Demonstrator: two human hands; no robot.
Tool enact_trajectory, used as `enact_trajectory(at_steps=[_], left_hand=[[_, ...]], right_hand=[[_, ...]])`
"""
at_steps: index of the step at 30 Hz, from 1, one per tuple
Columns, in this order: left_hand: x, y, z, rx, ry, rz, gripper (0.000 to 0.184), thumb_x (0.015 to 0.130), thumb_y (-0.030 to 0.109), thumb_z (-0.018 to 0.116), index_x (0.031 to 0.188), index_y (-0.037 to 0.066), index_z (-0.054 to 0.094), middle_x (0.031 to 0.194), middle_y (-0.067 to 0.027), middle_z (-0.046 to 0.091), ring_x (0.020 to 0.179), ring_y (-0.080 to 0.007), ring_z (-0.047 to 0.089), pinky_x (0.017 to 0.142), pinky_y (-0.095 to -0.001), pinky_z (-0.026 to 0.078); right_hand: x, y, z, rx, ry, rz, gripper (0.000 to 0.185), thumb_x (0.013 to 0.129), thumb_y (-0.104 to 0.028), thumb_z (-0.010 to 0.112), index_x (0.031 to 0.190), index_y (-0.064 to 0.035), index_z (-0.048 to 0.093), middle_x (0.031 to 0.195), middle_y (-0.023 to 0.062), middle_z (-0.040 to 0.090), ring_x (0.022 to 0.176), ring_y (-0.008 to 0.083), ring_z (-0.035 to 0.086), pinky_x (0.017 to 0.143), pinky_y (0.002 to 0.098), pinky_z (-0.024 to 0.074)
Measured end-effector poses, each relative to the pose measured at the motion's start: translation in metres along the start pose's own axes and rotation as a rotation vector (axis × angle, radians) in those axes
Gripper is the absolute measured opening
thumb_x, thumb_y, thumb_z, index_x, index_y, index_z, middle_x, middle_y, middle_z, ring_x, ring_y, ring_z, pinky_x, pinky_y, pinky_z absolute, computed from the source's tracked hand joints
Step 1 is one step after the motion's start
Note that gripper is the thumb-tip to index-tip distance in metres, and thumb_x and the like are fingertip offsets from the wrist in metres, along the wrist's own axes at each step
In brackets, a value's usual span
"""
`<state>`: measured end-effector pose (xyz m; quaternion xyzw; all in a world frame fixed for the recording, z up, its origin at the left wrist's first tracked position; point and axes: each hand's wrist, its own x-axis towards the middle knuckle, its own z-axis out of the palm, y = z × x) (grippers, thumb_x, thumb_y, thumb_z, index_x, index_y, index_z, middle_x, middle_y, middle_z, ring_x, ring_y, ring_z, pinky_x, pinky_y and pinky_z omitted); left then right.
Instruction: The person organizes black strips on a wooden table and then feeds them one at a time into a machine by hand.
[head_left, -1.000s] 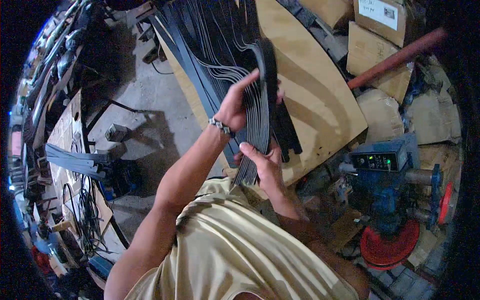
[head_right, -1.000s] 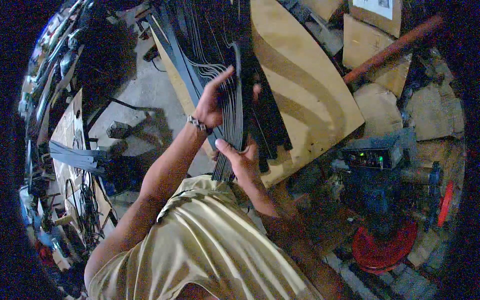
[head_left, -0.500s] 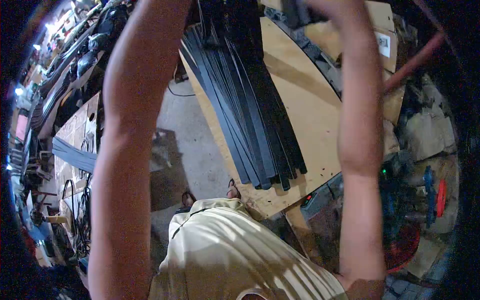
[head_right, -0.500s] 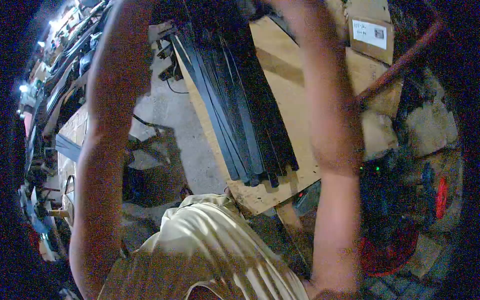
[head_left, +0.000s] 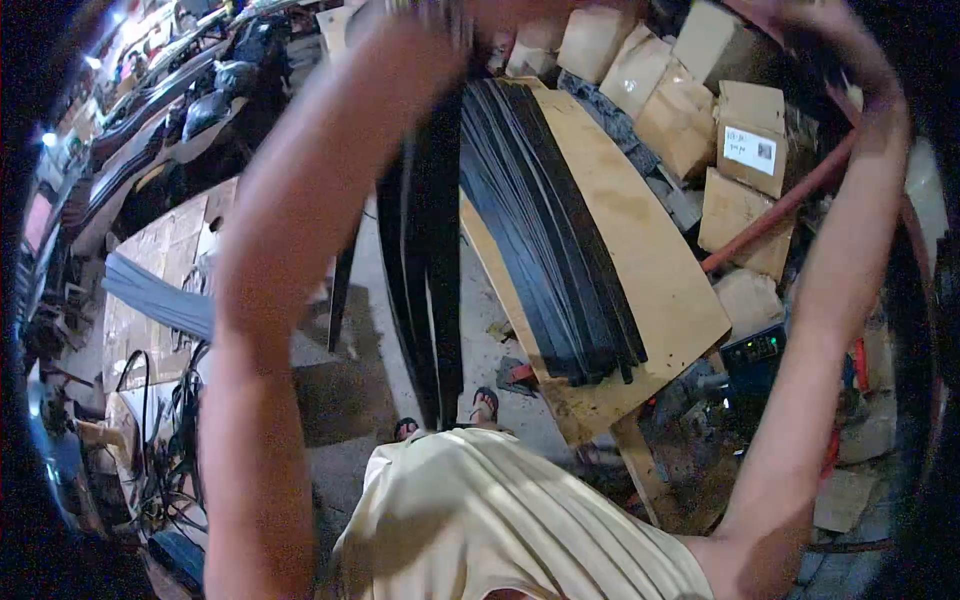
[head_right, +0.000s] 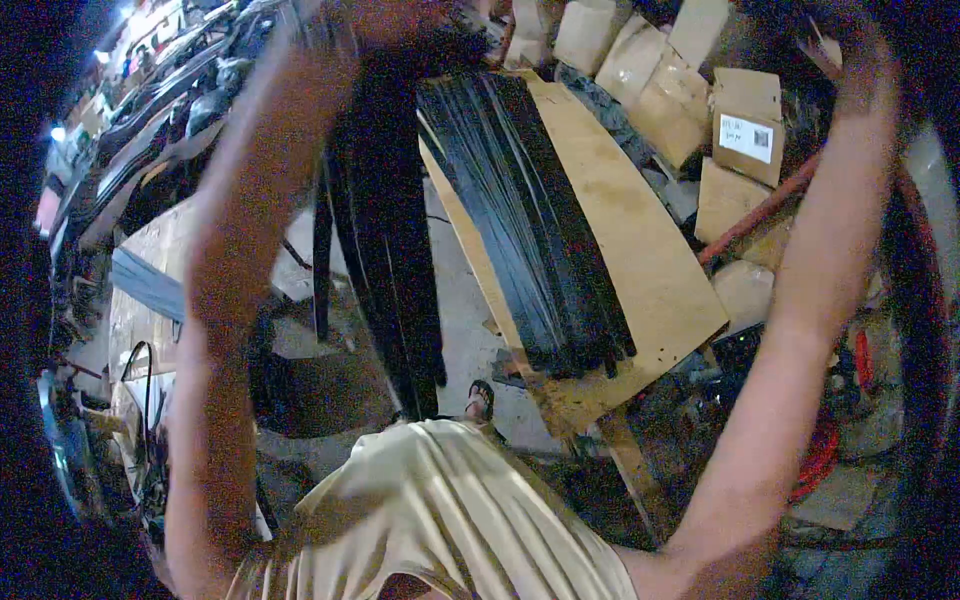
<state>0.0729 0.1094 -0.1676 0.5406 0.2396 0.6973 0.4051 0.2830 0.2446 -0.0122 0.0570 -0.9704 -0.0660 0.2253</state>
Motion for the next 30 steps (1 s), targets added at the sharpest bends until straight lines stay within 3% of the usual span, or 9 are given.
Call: enact_trajectory(at_steps=[3,5,7,10,11,14,19,27,30], left_hand=[[-0.122,-0.062,0.011,0.194,0.045,-0.295,0.042,0.098,0.04,0.054,0.105,0.0,0.066,0.093,-0.0134,0.071,0.086,-0.0199,0.07,0.08,-0.0368,0.057],[-0.206,-0.082,0.023,0.244,-0.122,-0.581,0.042,0.096,0.035,0.062,0.112,-0.003,0.065,0.098,-0.0113,0.071,0.089,-0.0177,0.069,0.086,-0.0343,0.054],[-0.269,-0.091,0.035,0.128,0.062,-0.493,0.031,0.094,0.019,0.067,0.112,-0.006,0.065,0.088,-0.0079,0.072,0.079,-0.0143,0.068,0.075,-0.0289,0.056],[-0.312,-0.096,0.053,0.451,0.606,-0.092,0.06,0.08,0.027,0.082,0.125,-0.002,0.057,0.107,-0.0091,0.068,0.095,-0.0172,0.065,0.089,-0.0351,0.052],[-0.318,-0.093,0.056,0.708,0.672,-0.026,0.083,0.071,0.032,0.087,0.137,0.001,0.046,0.126,-0.0144,0.058,0.116,-0.0243,0.055,0.103,-0.041,0.041],[-0.327,-0.106,0.057,0.865,0.421,0.058,0.094,0.069,0.031,0.087,0.143,0.003,0.037,0.144,-0.0199,0.04,0.133,-0.0333,0.04,0.11,-0.044,0.034],[-0.328,-0.136,0.032,0.65,0.443,-0.013,0.069,0.071,0.019,0.084,0.13,0.004,0.052,0.115,-0.0173,0.063,0.108,-0.0322,0.062,0.095,-0.0386,0.047],[-0.315,-0.148,0.03,0.577,0.35,-0.056,0.052,0.075,0.016,0.083,0.119,-0.001,0.06,0.096,-0.0124,0.07,0.086,-0.0112,0.065,0.08,-0.0303,0.052],[-0.313,-0.141,0.037,0.409,0.357,-0.042,0.048,0.076,0.015,0.081,0.115,-0.001,0.059,0.096,-0.0172,0.069,0.089,-0.025,0.069,0.081,-0.0346,0.051]], right_hand=[[0.019,-0.012,0.018,-0.165,-0.369,0.067,0.052,0.062,-0.017,0.078,0.108,0.0014,0.064,0.095,0.0127,0.066,0.092,0.0209,0.061,0.083,0.0334,0.0485],[0.04,-0.05,0.047,-0.119,-0.914,0.103,0.05,0.06,-0.013,0.08,0.105,0.0005,0.064,0.091,0.0112,0.066,0.085,0.017,0.06,0.076,0.0319,0.0486],[0.042,-0.096,0.088,0.067,-1.236,0.163,0.035,0.062,-0.01,0.082,0.087,0.0025,0.062,0.07,0.011,0.064,0.069,0.0236,0.063,0.066,0.0375,0.0493],[0.035,-0.178,0.126,-0.186,-1.354,-0.144,0.023,0.067,-0.015,0.07,0.082,0.0004,0.061,0.072,0.0191,0.065,0.075,0.0383,0.065,0.068,0.0453,0.051],[0.032,-0.201,0.133,-0.244,-1.325,-0.222,0.019,0.068,-0.012,0.066,0.081,0.0012,0.062,0.074,0.0202,0.066,0.079,0.0398,0.066,0.07,0.0469,0.0524],[0.03,-0.241,0.137,-0.238,-1.19,-0.365,0.017,0.067,-0.008,0.064,0.081,0.0028,0.062,0.075,0.021,0.066,0.078,0.0392,0.067,0.07,0.0464,0.0541],[0.039,-0.265,0.118,-0.298,-1.164,-0.39,0.017,0.066,-0.007,0.063,0.08,0.0024,0.063,0.072,0.0201,0.066,0.076,0.0383,0.067,0.068,0.0455,0.0547],[0.055,-0.269,0.098,-0.504,-1.281,-0.221,0.021,0.067,-0.011,0.068,0.082,-0.0002,0.06,0.072,0.0183,0.065,0.074,0.0386,0.066,0.066,0.0461,0.0533],[0.056,-0.267,0.09,-0.53,-1.3,-0.149,0.023,0.067,-0.012,0.069,0.084,-0.0007,0.057,0.072,0.0178,0.064,0.075,0.0391,0.065,0.066,0.047,0.0512]])
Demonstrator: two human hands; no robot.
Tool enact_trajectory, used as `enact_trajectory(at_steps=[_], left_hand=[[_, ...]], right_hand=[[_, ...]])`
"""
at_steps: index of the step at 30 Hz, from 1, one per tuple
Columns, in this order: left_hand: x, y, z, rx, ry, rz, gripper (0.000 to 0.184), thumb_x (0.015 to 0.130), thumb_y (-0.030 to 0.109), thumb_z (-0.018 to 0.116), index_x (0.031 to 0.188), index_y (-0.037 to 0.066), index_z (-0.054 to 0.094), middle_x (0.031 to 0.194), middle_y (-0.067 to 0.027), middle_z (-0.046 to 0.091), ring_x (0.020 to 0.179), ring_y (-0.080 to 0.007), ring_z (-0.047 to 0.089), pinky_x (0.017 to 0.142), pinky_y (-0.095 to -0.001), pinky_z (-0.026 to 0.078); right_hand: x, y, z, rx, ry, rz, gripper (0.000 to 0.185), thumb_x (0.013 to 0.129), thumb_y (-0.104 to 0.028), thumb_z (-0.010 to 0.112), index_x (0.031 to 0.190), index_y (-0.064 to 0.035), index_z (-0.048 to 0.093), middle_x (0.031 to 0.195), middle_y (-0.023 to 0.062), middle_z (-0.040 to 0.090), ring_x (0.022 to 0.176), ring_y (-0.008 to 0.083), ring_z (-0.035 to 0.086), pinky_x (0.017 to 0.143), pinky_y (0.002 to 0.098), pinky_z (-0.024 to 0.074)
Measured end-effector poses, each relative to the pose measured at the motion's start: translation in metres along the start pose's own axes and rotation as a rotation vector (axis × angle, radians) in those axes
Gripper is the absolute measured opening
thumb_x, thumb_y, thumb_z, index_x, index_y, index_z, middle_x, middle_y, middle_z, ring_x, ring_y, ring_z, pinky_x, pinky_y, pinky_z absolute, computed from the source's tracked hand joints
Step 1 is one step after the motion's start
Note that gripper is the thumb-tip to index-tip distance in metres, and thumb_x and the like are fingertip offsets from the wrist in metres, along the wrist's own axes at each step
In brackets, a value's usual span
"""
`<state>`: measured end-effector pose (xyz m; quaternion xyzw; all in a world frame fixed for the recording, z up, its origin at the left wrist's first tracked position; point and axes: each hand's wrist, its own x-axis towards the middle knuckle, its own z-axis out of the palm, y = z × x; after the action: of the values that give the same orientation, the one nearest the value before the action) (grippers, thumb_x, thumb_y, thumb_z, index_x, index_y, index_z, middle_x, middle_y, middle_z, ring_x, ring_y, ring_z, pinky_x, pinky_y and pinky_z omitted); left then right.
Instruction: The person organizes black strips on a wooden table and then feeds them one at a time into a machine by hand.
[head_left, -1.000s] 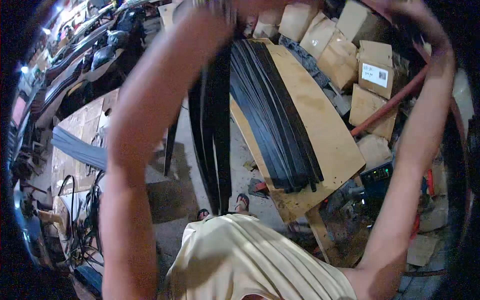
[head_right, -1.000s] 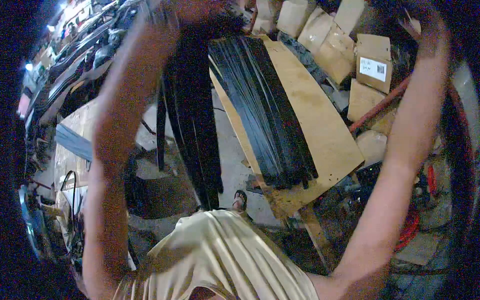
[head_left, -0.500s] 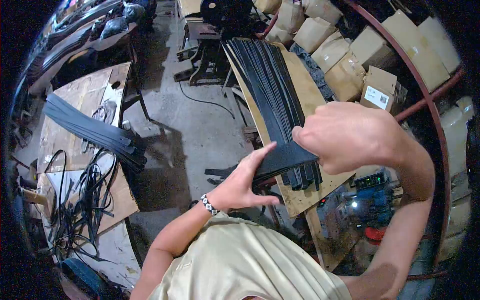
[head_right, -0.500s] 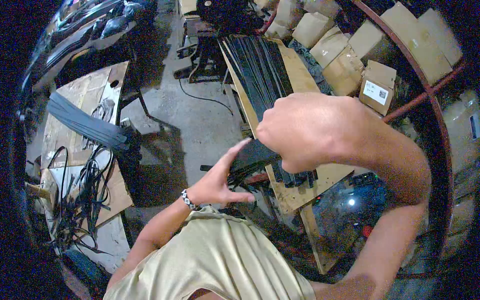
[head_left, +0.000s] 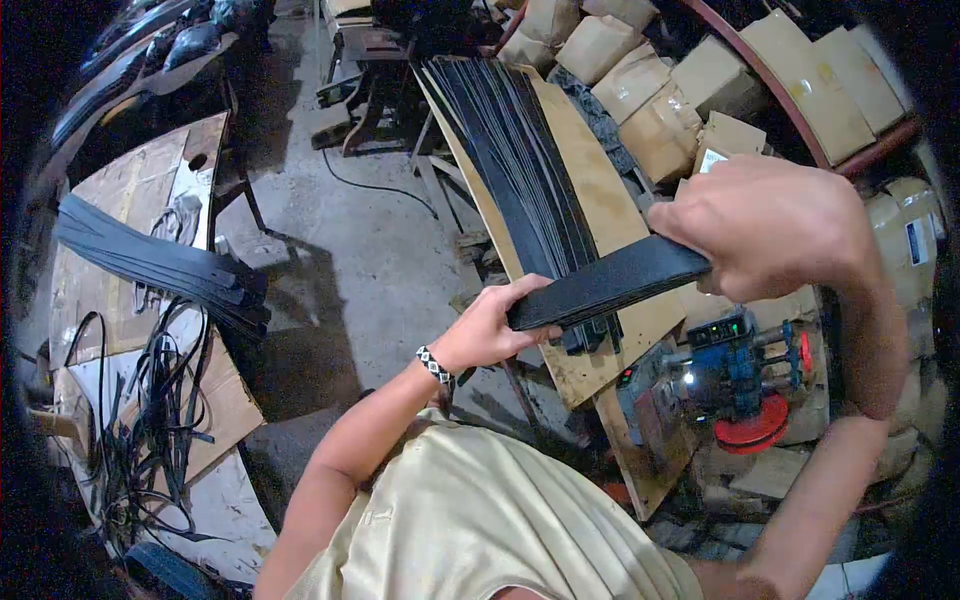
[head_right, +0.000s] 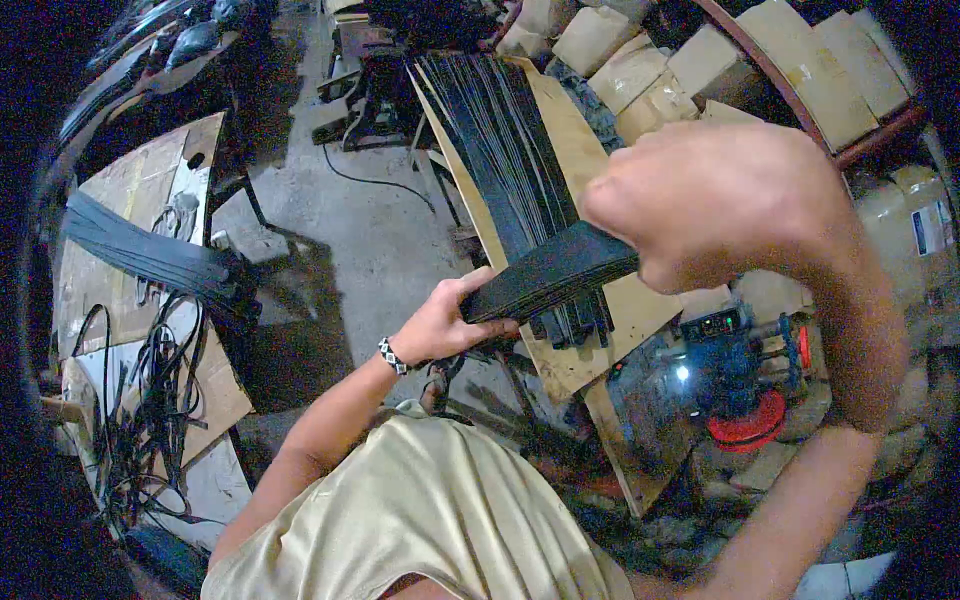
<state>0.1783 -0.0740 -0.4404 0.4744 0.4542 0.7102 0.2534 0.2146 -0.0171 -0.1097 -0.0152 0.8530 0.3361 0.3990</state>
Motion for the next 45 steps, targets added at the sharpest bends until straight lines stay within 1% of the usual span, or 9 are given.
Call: enact_trajectory(at_steps=[4,17,20,24,26,29,36,41,45], left_hand=[[-0.011,-0.023,0.0,0.098,-0.145,-0.022,0.05,0.077,0.018,0.082,0.118,0.0,0.059,0.087,-0.0093,0.069,0.079,-0.0122,0.063,0.078,-0.0319,0.052],[-0.068,-0.045,-0.034,0.114,-0.077,-0.155,0.037,0.077,0.018,0.08,0.107,0.0,0.065,0.084,-0.0167,0.071,0.071,-0.0202,0.067,0.07,-0.0336,0.052],[-0.074,-0.029,-0.043,0.203,-0.043,-0.272,0.036,0.076,0.013,0.08,0.107,0.001,0.066,0.088,-0.0091,0.073,0.076,-0.0082,0.062,0.074,-0.0304,0.053],[-0.07,-0.01,-0.048,0.265,-0.083,-0.284,0.041,0.075,0.02,0.082,0.105,-0.001,0.065,0.085,-0.0173,0.071,0.074,-0.0225,0.069,0.073,-0.0353,0.053],[-0.071,-0.016,-0.053,0.274,-0.119,-0.313,0.042,0.073,0.022,0.084,0.102,-0.002,0.066,0.087,-0.0171,0.072,0.076,-0.0235,0.069,0.075,-0.0361,0.053],[-0.076,-0.038,-0.051,0.274,-0.134,-0.346,0.041,0.072,0.023,0.084,0.098,-0.003,0.066,0.085,-0.0151,0.072,0.074,-0.0203,0.068,0.074,-0.0352,0.052],[-0.072,-0.114,-0.026,0.206,-0.179,-0.331,0.039,0.072,0.029,0.086,0.089,0.0,0.067,0.073,-0.0066,0.068,0.066,-0.01,0.056,0.065,-0.0328,0.049],[-0.078,-0.145,-0.015,0.233,-0.349,-0.581,0.04,0.07,0.026,0.086,0.093,-0.001,0.067,0.077,-0.0069,0.069,0.069,-0.0163,0.061,0.07,-0.0359,0.051],[-0.083,-0.148,0.006,0.226,-0.41,-0.504,0.041,0.07,0.026,0.086,0.097,0.001,0.067,0.081,-0.0094,0.071,0.075,-0.0183,0.064,0.075,-0.0372,0.051]], right_hand=[[-0.012,0.003,-0.007,0.014,-0.014,-0.014,0.016,0.068,-0.013,0.066,0.077,0.0001,0.063,0.072,0.0185,0.065,0.075,0.0378,0.067,0.068,0.0465,0.0533],[-0.034,0.007,-0.021,0.078,0.033,-0.028,0.04,0.064,-0.02,0.079,0.091,-0.0049,0.055,0.073,0.0169,0.063,0.08,0.0405,0.063,0.07,0.0491,0.0485],[-0.036,0.011,-0.04,0.189,-0.08,-0.016,0.042,0.069,-0.019,0.078,0.103,-0.0049,0.057,0.088,0.0161,0.065,0.085,0.0345,0.065,0.077,0.0433,0.0491],[-0.048,0.026,-0.054,0.255,-0.104,-0.083,0.042,0.076,-0.013,0.075,0.113,-0.002,0.06,0.102,0.0154,0.067,0.091,0.0246,0.063,0.082,0.0368,0.0494],[-0.056,0.025,-0.062,0.123,-0.063,0.082,0.048,0.065,-0.015,0.08,0.106,-0.0054,0.057,0.096,0.0188,0.064,0.096,0.0372,0.063,0.081,0.0466,0.0481],[-0.07,0.057,-0.053,0.563,0.009,-0.109,0.042,0.076,-0.011,0.075,0.113,0.0009,0.06,0.101,0.0111,0.067,0.092,0.0201,0.061,0.082,0.0338,0.0484],[-0.112,0.053,-0.063,0.726,0.032,0.331,0.037,0.082,-0.009,0.073,0.115,0.0039,0.062,0.101,0.0095,0.067,0.09,0.0145,0.061,0.084,0.0279,0.048],[-0.125,-0.015,-0.014,0.186,0.316,0.493,0.038,0.083,-0.014,0.071,0.115,0.0055,0.061,0.103,0.0115,0.068,0.085,0.0169,0.064,0.082,0.0307,0.0509],[-0.203,0.086,-0.017,0.781,0.071,0.513,0.052,0.078,-0.025,0.078,0.116,0.0052,0.06,0.102,0.0114,0.067,0.085,0.0197,0.063,0.081,0.0306,0.0494]])
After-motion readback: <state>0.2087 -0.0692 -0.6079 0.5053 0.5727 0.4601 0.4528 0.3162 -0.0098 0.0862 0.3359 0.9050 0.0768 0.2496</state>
